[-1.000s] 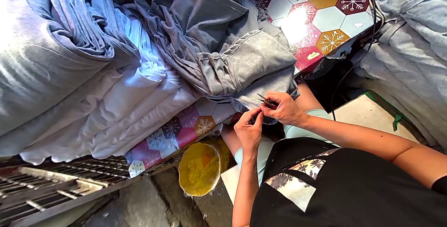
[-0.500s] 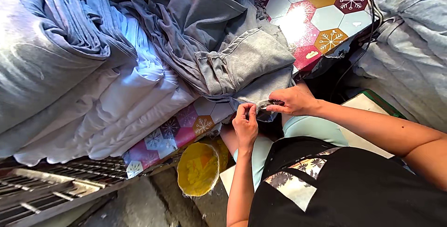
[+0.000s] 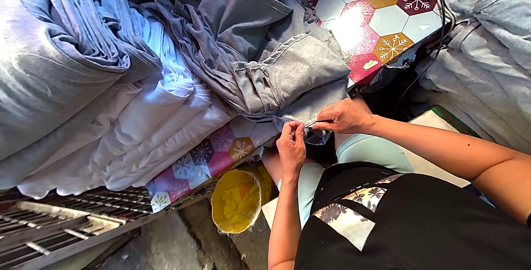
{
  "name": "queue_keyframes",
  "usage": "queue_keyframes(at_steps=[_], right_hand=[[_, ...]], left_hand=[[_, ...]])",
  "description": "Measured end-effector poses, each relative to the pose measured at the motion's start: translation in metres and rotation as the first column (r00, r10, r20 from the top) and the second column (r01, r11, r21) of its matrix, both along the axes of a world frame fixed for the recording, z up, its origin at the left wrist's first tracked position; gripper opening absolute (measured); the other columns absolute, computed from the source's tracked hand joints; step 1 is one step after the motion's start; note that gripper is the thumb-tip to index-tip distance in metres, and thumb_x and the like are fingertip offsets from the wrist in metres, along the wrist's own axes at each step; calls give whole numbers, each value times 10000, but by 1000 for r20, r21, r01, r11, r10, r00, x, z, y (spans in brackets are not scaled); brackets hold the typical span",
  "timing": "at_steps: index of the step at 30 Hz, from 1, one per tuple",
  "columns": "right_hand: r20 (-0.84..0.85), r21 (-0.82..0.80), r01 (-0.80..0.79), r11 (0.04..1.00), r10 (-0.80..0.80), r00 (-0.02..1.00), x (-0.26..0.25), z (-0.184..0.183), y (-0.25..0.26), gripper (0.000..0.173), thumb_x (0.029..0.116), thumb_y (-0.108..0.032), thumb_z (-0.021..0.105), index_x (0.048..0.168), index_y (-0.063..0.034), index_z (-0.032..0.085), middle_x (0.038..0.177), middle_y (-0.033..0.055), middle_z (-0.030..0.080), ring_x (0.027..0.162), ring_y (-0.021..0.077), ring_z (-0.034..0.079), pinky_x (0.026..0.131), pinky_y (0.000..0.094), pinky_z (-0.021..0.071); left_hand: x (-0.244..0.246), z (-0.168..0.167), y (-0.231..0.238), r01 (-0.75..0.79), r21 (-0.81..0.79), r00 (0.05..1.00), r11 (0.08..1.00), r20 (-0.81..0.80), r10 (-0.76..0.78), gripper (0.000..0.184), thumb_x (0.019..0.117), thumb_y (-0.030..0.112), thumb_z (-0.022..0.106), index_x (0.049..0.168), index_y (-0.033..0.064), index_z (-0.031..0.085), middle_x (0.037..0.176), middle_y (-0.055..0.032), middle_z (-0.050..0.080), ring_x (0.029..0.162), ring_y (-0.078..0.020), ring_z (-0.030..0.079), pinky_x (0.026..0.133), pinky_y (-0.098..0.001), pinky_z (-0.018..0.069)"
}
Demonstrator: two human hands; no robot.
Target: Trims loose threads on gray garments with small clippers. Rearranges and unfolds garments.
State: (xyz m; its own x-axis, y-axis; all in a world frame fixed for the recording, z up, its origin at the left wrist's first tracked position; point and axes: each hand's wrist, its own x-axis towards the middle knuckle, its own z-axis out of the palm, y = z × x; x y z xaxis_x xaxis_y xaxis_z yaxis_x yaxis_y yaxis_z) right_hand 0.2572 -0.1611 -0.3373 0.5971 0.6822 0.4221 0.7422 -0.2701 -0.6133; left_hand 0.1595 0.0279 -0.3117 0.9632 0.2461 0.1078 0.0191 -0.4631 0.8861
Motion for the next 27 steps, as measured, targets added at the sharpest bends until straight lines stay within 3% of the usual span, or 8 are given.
queue_keyframes(at_steps=[7,27], right_hand=[[-91,-79,-43,996,36,995,1,10,-1,438,959,-446,652,778,-50,698,666,74,632,594,231,625,510,439,469],[-116,-196,-136,971,115,987,7,23,3,467,984,-463,615,760,-62,695,676,87,652,633,256,661,532,474,472]], left_hand=[[0,5,6,12,-175,996,985,-86,-27,116,1033,100,566,1018,52,671,736,72,621,643,37,556,630,-158,476],[1,5,5,34,-206,994,978,-94,-54,67,1020,87,589,999,74,651,691,71,590,581,24,514,576,-156,449]])
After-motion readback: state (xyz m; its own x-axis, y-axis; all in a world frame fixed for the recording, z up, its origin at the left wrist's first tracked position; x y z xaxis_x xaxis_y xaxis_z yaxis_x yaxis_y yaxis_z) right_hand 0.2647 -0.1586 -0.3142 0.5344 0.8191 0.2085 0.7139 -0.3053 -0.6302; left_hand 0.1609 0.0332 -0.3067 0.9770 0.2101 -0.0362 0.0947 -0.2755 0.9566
